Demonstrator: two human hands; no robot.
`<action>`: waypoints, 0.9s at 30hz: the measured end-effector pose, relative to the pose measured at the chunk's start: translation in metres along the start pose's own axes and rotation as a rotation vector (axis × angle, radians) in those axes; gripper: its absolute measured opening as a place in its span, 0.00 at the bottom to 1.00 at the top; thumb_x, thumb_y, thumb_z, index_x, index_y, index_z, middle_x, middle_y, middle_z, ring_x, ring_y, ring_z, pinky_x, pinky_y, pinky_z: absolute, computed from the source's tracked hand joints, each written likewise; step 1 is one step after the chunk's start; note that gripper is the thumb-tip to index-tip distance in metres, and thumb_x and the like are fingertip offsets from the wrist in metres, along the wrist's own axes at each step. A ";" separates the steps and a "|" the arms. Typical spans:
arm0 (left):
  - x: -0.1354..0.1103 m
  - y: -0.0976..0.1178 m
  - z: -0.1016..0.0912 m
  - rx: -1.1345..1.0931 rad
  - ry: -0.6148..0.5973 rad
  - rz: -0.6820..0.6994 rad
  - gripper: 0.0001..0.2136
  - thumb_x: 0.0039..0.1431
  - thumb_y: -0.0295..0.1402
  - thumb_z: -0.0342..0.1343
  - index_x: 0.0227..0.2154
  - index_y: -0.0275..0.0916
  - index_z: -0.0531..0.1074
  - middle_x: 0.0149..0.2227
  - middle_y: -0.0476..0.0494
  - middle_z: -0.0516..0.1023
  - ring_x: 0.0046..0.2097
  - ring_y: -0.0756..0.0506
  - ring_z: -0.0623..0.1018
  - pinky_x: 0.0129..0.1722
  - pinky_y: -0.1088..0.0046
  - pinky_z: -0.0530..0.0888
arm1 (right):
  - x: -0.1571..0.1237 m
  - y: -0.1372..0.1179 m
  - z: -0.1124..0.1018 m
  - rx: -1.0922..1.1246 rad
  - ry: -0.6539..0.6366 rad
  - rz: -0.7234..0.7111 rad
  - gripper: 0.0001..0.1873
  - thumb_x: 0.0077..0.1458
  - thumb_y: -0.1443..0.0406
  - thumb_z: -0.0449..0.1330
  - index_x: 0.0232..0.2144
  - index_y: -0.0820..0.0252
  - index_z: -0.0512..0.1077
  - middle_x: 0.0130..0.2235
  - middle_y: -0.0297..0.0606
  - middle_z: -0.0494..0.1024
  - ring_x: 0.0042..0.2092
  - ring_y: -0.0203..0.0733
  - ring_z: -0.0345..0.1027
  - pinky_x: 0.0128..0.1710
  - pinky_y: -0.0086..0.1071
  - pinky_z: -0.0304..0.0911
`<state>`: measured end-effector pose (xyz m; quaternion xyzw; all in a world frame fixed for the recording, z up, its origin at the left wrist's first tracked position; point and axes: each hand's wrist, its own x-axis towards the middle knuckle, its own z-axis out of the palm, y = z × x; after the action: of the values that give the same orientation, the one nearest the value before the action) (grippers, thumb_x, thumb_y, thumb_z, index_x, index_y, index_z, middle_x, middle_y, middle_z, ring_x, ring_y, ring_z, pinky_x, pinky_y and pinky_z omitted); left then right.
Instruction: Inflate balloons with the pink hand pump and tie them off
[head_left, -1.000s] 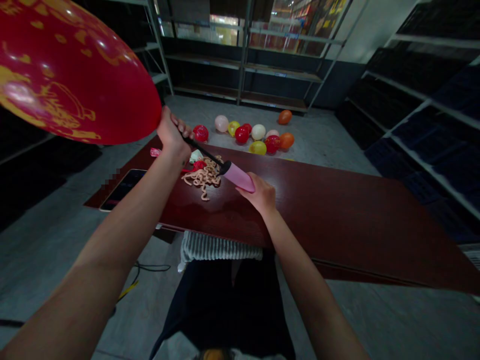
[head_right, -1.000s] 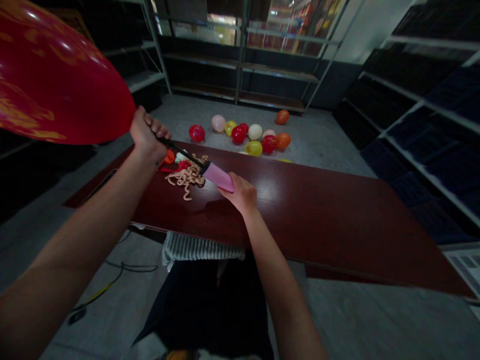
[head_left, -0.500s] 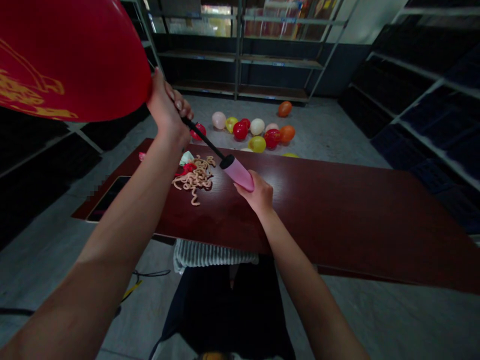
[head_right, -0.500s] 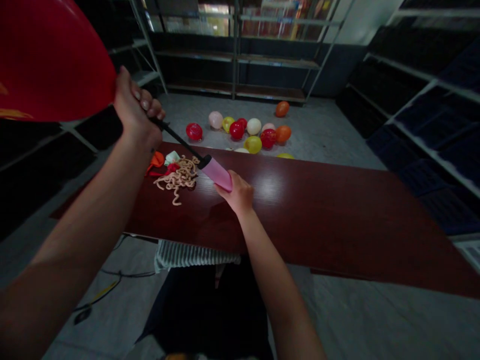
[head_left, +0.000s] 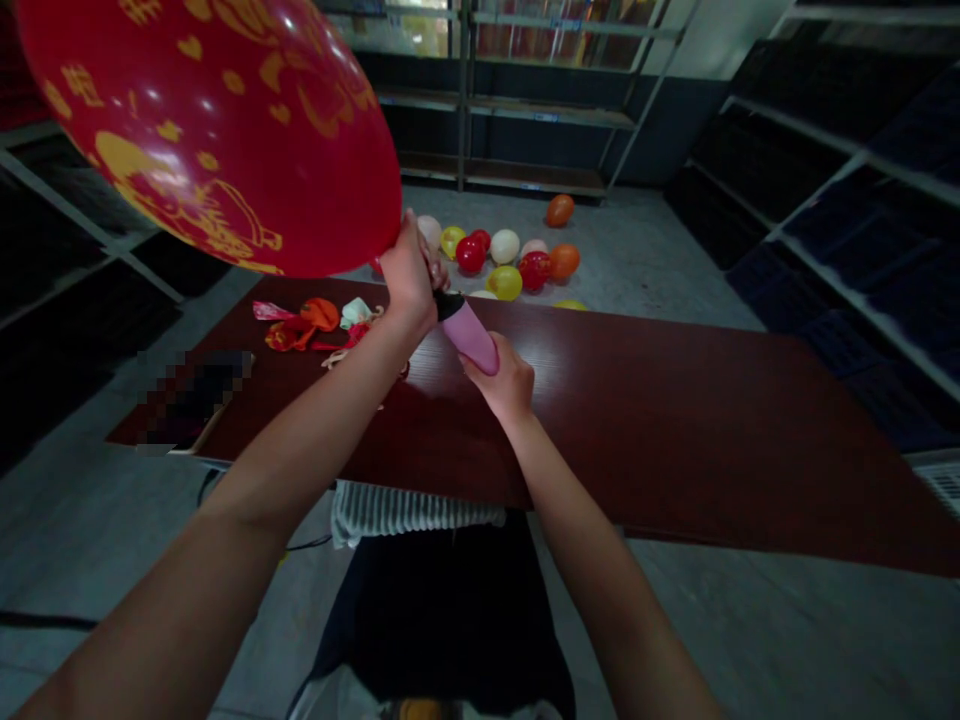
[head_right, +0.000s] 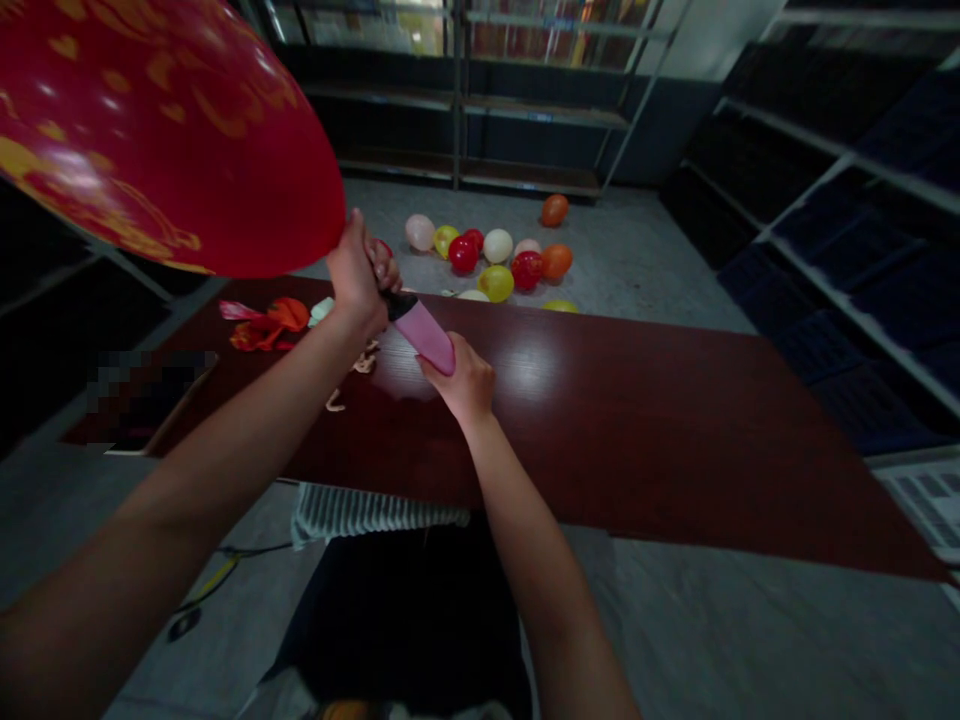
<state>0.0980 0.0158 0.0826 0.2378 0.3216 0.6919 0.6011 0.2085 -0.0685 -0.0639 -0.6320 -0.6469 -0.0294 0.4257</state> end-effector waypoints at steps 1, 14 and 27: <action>0.000 0.004 -0.004 0.001 0.010 0.013 0.25 0.73 0.52 0.41 0.22 0.43 0.53 0.15 0.55 0.46 0.18 0.51 0.51 0.21 0.70 0.51 | 0.000 0.000 0.001 0.002 -0.001 -0.022 0.27 0.57 0.46 0.62 0.51 0.58 0.73 0.44 0.41 0.83 0.42 0.48 0.80 0.40 0.36 0.71; -0.005 0.072 -0.050 -0.054 0.116 0.091 0.21 0.76 0.38 0.41 0.23 0.42 0.47 0.15 0.56 0.45 0.16 0.52 0.47 0.20 0.72 0.48 | -0.008 -0.005 -0.001 -0.082 -0.030 -0.252 0.28 0.56 0.47 0.65 0.51 0.59 0.74 0.45 0.44 0.84 0.41 0.48 0.80 0.40 0.36 0.71; 0.014 0.139 -0.045 0.023 0.087 0.267 0.22 0.75 0.39 0.42 0.23 0.41 0.48 0.18 0.53 0.45 0.19 0.50 0.49 0.23 0.69 0.49 | -0.007 -0.005 0.003 -0.024 0.014 -0.278 0.26 0.57 0.48 0.65 0.50 0.58 0.73 0.44 0.43 0.84 0.39 0.46 0.80 0.39 0.35 0.72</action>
<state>-0.0305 0.0131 0.1525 0.2550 0.3208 0.7716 0.4866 0.2017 -0.0738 -0.0675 -0.5410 -0.7249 -0.1002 0.4146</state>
